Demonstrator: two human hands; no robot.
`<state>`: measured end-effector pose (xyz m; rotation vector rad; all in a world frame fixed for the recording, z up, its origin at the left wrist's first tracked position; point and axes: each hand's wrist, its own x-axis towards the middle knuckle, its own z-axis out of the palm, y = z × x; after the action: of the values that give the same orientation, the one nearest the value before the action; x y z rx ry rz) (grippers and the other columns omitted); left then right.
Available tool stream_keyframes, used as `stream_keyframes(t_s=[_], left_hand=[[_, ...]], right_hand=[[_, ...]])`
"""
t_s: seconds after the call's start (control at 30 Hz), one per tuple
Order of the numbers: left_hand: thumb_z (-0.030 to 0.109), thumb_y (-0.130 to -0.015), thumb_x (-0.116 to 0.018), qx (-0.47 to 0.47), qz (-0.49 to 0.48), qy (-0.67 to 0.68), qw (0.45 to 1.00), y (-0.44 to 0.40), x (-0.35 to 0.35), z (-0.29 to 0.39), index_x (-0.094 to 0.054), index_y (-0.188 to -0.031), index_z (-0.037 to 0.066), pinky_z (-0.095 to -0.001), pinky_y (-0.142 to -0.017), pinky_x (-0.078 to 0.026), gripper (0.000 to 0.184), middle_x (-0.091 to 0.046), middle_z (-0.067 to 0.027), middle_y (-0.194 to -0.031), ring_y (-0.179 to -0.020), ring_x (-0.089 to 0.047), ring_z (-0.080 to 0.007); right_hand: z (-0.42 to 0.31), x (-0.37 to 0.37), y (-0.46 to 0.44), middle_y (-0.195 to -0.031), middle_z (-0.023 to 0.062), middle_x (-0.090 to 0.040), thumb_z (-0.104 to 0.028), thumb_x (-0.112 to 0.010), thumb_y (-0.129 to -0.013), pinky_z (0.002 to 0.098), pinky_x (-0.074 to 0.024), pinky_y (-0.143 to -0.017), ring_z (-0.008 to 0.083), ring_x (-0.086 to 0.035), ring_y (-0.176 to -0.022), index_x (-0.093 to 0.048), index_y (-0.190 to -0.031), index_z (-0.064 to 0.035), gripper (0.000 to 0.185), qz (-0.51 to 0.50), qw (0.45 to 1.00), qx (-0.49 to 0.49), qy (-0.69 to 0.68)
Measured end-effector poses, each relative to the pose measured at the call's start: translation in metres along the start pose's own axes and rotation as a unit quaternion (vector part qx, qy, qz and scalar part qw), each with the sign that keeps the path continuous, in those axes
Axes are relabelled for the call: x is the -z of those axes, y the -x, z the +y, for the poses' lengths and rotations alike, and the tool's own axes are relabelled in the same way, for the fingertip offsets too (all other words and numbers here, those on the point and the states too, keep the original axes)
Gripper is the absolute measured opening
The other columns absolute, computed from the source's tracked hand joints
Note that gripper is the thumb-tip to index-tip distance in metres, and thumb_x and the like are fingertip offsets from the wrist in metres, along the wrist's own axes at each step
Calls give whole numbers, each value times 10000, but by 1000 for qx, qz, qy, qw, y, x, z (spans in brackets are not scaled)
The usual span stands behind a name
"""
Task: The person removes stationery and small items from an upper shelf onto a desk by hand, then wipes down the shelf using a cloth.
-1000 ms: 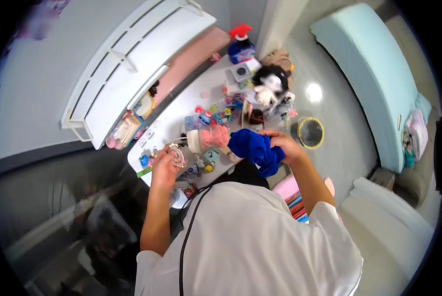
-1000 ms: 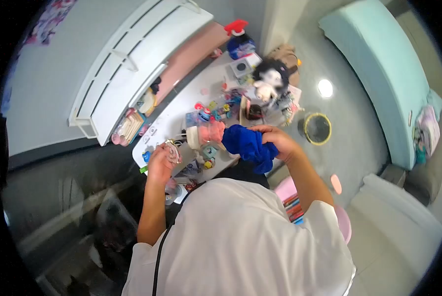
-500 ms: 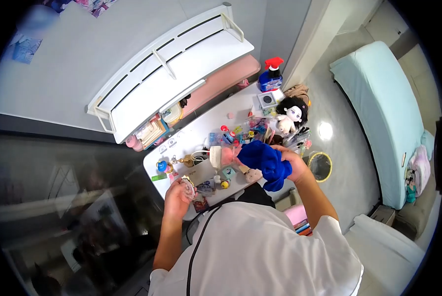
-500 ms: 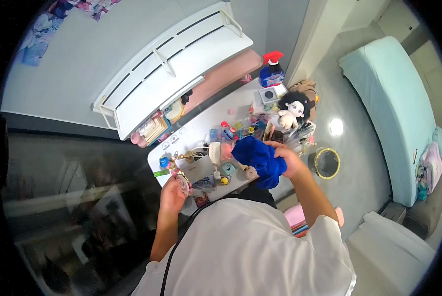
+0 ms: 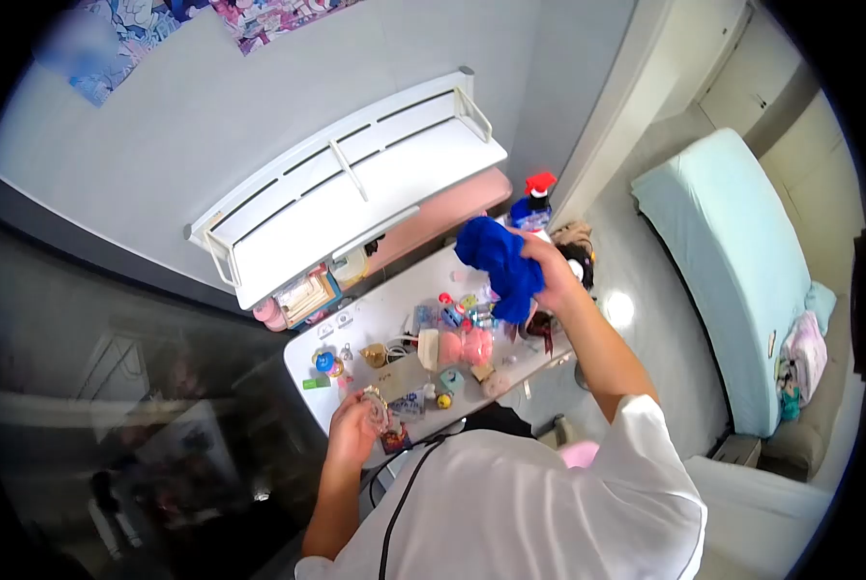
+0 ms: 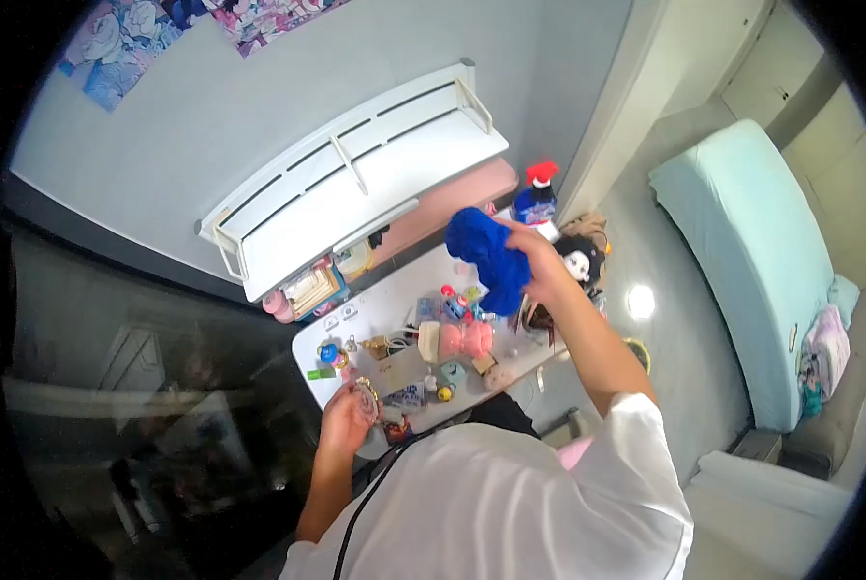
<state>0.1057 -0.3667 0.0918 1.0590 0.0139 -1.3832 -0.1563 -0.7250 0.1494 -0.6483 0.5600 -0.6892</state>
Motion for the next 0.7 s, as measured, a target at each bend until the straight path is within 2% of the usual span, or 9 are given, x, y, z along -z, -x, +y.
stream_keyframes(t_s=[0.1,0.13,0.23,0.27,0.37,0.4,0.53,0.63,0.7], left_hand=[[89,-947,-543,-38,47,10,998,-3,6,-12,-531,-1293,15,-468,-753,-582,354,-668,-125,-1004,-890,-692,-291],[94,-936,-553,-52,67,16,996,0,-1,-12,-539,-1289,0,-457,-746,-588,365,-679,-129,-1024,-884,-698,-286],[97,-924,-567,-59,124,30,990,6,-21,-12,-542,-1279,-19,-445,-750,-588,374,-684,-135,-1040,-873,-696,-284],[98,-921,-570,-66,132,34,989,5,-18,-16,-540,-1279,-24,-445,-750,-586,380,-684,-135,-1042,-872,-695,-281],[99,-915,-576,-76,147,38,985,1,-12,-25,-535,-1281,-39,-444,-756,-580,393,-684,-136,-1041,-874,-692,-271],[98,-916,-576,-73,150,36,985,0,-17,-24,-533,-1282,-44,-443,-762,-577,395,-683,-136,-1038,-878,-691,-268],[99,-922,-574,-79,173,16,982,-12,-42,-20,-535,-1283,-47,-426,-795,-566,392,-679,-130,-1021,-900,-685,-256],[47,-950,-555,-50,67,17,996,-24,-64,-1,-544,-1268,-48,-357,-785,-553,332,-661,-117,-1058,-927,-671,-212],[56,-984,-547,-66,143,-25,987,-35,-94,13,-556,-1273,-35,-347,-783,-556,303,-661,-104,-1047,-894,-671,-200]], right_hand=[[-39,-10,-85,-1068,131,-705,-25,-518,-829,349,-591,-779,209,-703,-901,-603,-1341,22,521,-13,990,28,134],[-51,-17,-110,-1100,126,-699,-27,-510,-860,350,-592,-810,209,-700,-911,-591,-1353,7,501,-33,986,45,157],[-70,-29,-154,-1077,122,-702,-55,-596,-910,351,-604,-773,205,-708,-867,-592,-1373,-22,464,34,971,26,233],[-75,-32,-159,-1140,128,-694,-29,-640,-909,348,-604,-819,212,-711,-923,-577,-1392,-17,487,23,970,10,240],[-72,-13,-185,-1134,138,-695,-21,-676,-858,312,-598,-730,191,-711,-881,-561,-1419,-25,573,-42,963,45,261],[-75,-12,-187,-1217,147,-671,16,-706,-840,306,-598,-779,195,-705,-926,-537,-1444,-25,628,-58,968,32,244],[-70,-7,-185,-1324,145,-613,38,-731,-823,313,-549,-935,203,-654,-1093,-477,-1496,-30,723,-89,959,69,261],[-58,-22,-164,-1399,140,-565,43,-761,-794,333,-479,-1056,210,-594,-1216,-423,-1536,-31,818,-157,934,126,294],[-49,-34,-149,-1435,137,-538,39,-783,-774,346,-432,-1110,214,-558,-1269,-392,-1555,-31,876,-196,926,138,291]])
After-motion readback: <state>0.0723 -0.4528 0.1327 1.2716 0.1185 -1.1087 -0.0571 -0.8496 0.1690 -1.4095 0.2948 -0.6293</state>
